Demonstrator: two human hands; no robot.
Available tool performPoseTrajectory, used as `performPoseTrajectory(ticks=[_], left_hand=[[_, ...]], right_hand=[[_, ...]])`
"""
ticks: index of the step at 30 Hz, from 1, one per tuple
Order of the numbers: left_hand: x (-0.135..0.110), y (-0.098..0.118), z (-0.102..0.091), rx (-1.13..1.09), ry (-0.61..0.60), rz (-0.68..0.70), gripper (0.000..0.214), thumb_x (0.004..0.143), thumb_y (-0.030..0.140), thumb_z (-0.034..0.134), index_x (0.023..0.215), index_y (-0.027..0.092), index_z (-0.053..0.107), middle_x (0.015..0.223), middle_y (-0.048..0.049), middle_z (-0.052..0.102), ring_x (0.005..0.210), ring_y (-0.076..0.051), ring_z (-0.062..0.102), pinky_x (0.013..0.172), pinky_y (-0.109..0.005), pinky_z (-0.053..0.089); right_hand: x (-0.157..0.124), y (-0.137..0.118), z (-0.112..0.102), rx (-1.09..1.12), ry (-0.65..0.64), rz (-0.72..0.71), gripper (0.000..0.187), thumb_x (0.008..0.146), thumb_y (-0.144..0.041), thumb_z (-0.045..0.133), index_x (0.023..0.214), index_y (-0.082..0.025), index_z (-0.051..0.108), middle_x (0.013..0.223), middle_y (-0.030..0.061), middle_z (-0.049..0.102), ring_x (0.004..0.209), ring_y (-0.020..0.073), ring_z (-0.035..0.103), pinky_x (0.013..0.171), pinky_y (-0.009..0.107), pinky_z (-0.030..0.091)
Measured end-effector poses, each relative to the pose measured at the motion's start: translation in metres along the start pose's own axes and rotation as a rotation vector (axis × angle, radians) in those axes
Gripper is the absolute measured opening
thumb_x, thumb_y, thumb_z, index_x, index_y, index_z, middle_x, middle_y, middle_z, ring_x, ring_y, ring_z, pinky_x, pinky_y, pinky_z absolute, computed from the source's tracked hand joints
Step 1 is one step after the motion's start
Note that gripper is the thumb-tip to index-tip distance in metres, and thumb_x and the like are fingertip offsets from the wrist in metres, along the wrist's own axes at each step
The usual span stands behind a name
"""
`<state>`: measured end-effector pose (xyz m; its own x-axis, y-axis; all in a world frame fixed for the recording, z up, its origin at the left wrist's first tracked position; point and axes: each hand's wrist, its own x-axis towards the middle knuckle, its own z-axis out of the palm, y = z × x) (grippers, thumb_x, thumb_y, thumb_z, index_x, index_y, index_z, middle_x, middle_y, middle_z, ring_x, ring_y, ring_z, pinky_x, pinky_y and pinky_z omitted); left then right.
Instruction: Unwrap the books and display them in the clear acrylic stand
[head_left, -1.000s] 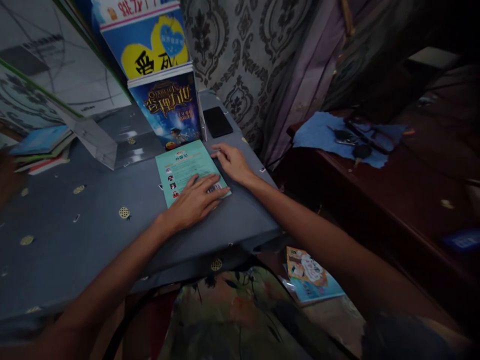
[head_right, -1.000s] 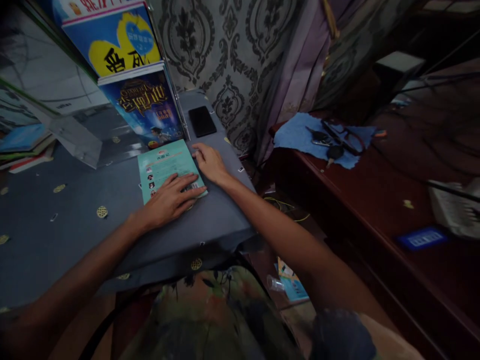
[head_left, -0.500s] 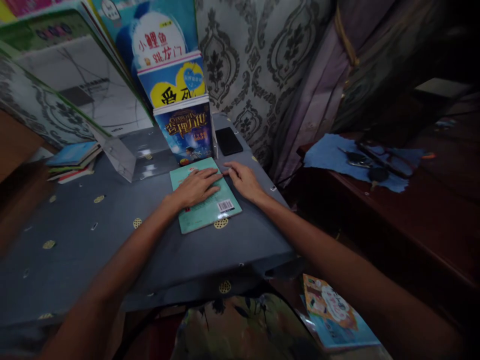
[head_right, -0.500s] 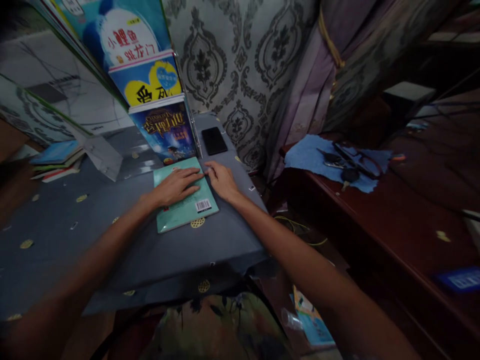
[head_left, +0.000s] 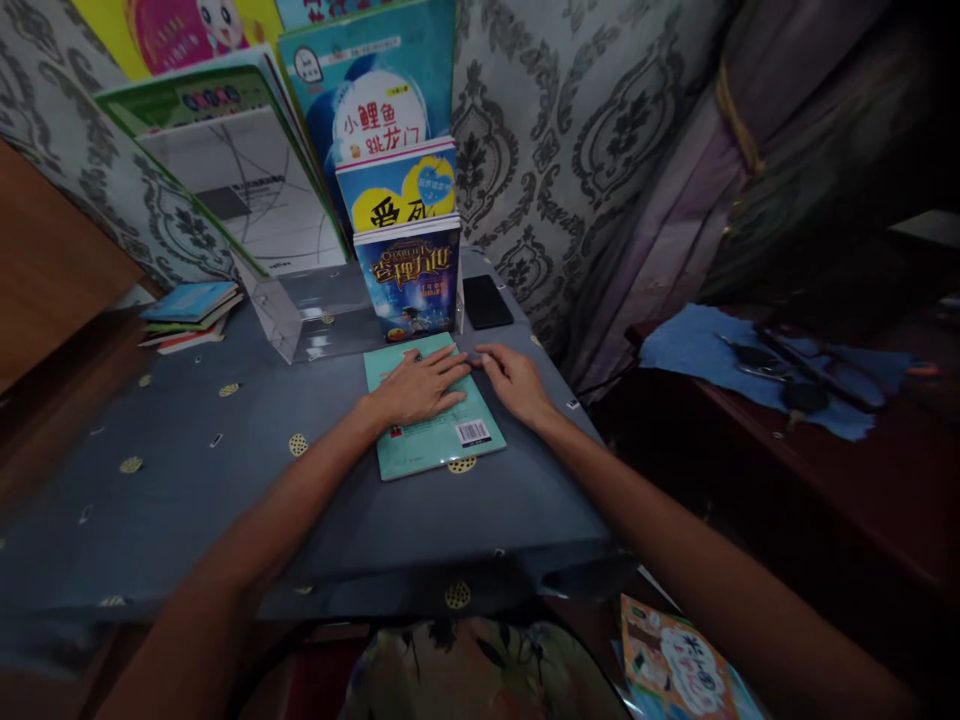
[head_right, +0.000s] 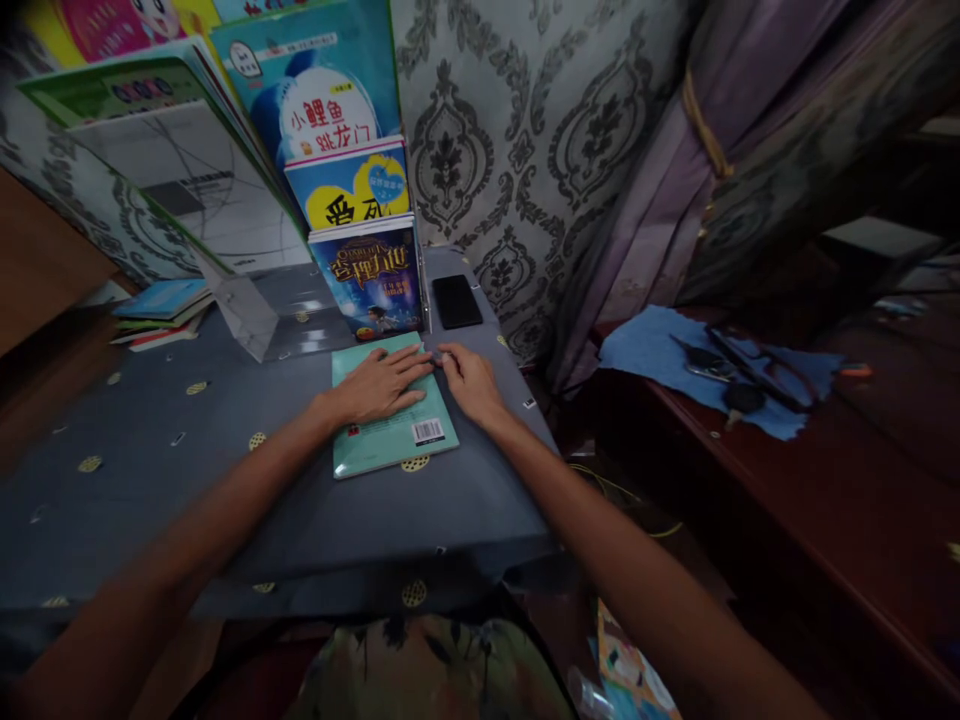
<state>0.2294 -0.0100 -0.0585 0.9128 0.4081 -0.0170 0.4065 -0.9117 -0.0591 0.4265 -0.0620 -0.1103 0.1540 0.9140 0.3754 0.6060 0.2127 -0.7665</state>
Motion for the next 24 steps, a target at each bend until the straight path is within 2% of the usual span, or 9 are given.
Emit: performPoseTrajectory(ticks=[4, 8, 12, 15, 17, 19, 21, 24], left_hand=[[0.002, 0.004, -0.004, 0.034, 0.021, 0.024, 0.053, 0.106, 0.048, 0.029, 0.146, 0.018, 0.046, 0.157, -0.0129, 0.046, 0.145, -0.027, 0.039, 0.109, -0.049, 0.035], [-0.001, 0.021, -0.01, 0.102, 0.042, -0.045, 0.048, 0.105, 0.051, 0.032, 0.129, 0.02, 0.06, 0.135, -0.0124, 0.063, 0.124, -0.031, 0.053, 0.099, -0.049, 0.041], [-0.01, 0.033, -0.012, 0.13, 0.076, -0.351, 0.055, 0.105, 0.052, 0.028, 0.117, 0.014, 0.066, 0.118, -0.0193, 0.067, 0.115, -0.039, 0.056, 0.09, -0.053, 0.044], [-0.019, 0.026, -0.015, 0.126, 0.015, -0.583, 0.059, 0.103, 0.055, 0.034, 0.114, 0.007, 0.067, 0.112, -0.0249, 0.068, 0.106, -0.039, 0.062, 0.082, -0.048, 0.048], [-0.027, 0.017, -0.017, 0.123, -0.025, -0.651, 0.059, 0.103, 0.054, 0.036, 0.113, 0.006, 0.067, 0.108, -0.0251, 0.069, 0.1, -0.037, 0.066, 0.081, -0.046, 0.049], [-0.038, 0.012, -0.018, 0.125, -0.009, -0.666, 0.06, 0.104, 0.055, 0.033, 0.114, 0.007, 0.067, 0.106, -0.0236, 0.07, 0.099, -0.036, 0.067, 0.082, -0.045, 0.05], [-0.054, 0.014, -0.017, 0.121, 0.047, -0.626, 0.063, 0.103, 0.059, 0.028, 0.122, 0.011, 0.064, 0.11, -0.0222, 0.07, 0.105, -0.037, 0.064, 0.083, -0.047, 0.052], [-0.084, 0.03, -0.014, 0.051, 0.079, -0.42, 0.069, 0.099, 0.068, 0.029, 0.147, 0.02, 0.047, 0.137, -0.0188, 0.06, 0.123, -0.037, 0.056, 0.095, -0.052, 0.051]], right_hand=[[0.0, 0.0, 0.0, 0.0, -0.002, -0.002, 0.033, 0.097, -0.03, 0.045, 0.117, -0.019, 0.07, 0.104, 0.0092, 0.079, 0.097, 0.0264, 0.073, 0.09, 0.043, 0.056], [0.0, 0.0, -0.001, 0.0, -0.016, 0.0, 0.034, 0.097, -0.032, 0.045, 0.117, -0.019, 0.069, 0.103, 0.01, 0.079, 0.094, 0.027, 0.073, 0.088, 0.044, 0.057], [0.0, 0.002, -0.001, -0.005, -0.016, -0.015, 0.033, 0.097, -0.032, 0.046, 0.117, -0.021, 0.069, 0.099, 0.0076, 0.08, 0.091, 0.0263, 0.073, 0.085, 0.043, 0.057], [0.0, 0.001, -0.001, -0.021, -0.016, -0.014, 0.033, 0.097, -0.032, 0.046, 0.116, -0.021, 0.069, 0.1, 0.0075, 0.08, 0.093, 0.0265, 0.073, 0.086, 0.043, 0.056], [0.0, 0.0, -0.001, -0.029, -0.018, 0.0, 0.033, 0.096, -0.031, 0.046, 0.116, -0.02, 0.069, 0.1, 0.0081, 0.08, 0.094, 0.0267, 0.073, 0.088, 0.043, 0.056], [0.0, -0.001, -0.001, -0.029, -0.021, 0.013, 0.033, 0.096, -0.03, 0.046, 0.117, -0.02, 0.069, 0.101, 0.0082, 0.08, 0.095, 0.0269, 0.073, 0.09, 0.044, 0.055], [0.0, -0.001, -0.001, -0.026, -0.025, 0.017, 0.032, 0.097, -0.03, 0.046, 0.118, -0.021, 0.069, 0.102, 0.0077, 0.08, 0.098, 0.0268, 0.073, 0.092, 0.044, 0.055], [-0.001, 0.0, -0.001, -0.022, -0.031, 0.02, 0.033, 0.097, -0.03, 0.046, 0.119, -0.021, 0.069, 0.104, 0.0071, 0.08, 0.101, 0.0263, 0.072, 0.094, 0.043, 0.054]])
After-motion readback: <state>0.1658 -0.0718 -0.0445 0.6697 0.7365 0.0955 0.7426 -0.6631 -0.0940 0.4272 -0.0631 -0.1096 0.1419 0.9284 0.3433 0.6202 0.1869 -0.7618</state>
